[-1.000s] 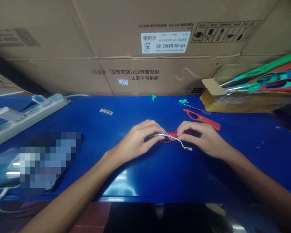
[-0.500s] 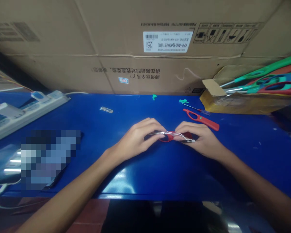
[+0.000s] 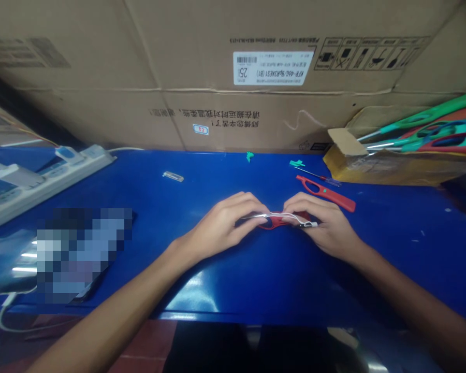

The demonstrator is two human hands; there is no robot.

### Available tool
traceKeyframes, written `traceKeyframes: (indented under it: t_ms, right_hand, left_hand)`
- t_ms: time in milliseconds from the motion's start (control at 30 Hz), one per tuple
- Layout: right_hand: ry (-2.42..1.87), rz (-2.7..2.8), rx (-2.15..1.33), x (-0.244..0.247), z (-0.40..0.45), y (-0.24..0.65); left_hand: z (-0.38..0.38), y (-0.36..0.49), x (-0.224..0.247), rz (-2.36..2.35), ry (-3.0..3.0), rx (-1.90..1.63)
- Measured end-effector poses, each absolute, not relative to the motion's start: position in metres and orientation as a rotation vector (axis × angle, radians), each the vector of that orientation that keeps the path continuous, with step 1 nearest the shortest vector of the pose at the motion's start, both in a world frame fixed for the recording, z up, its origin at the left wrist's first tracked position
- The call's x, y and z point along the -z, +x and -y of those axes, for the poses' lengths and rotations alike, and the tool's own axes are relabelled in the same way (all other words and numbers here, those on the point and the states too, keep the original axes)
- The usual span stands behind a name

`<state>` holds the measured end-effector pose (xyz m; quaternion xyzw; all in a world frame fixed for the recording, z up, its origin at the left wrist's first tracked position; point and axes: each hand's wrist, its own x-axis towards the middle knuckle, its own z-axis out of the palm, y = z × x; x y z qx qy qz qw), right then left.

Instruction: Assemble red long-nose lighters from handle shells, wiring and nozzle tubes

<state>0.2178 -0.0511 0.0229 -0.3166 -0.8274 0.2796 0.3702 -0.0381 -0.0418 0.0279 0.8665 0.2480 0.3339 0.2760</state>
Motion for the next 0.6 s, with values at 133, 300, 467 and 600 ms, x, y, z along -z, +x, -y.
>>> traceKeyframes:
  t_ms: [133,300,467,600]
  right_hand:
    - [-0.806,2.128,-0.769,-0.0218,0.0519,0.2179]
    - [-0.929,2.113,-0.728,-0.0240,0.0554,0.2136]
    - [-1.051,1.957,-0.908,-0.0230,0.0571,0.2115]
    - [-1.021,1.902,-1.189,-0.0239,0.0564,0.2141]
  left_hand:
    - [0.0421,-0.0376,-0.0291,-0.659,2.356,-0.857]
    - [0.0418,-0.0374,-0.0290,-0.688,2.373,-0.841]
    - [0.0417,-0.0383,-0.0300,-0.695,2.393,-0.817]
    - [0.0415,-0.0391,-0.0297,-0.684,2.413,-0.787]
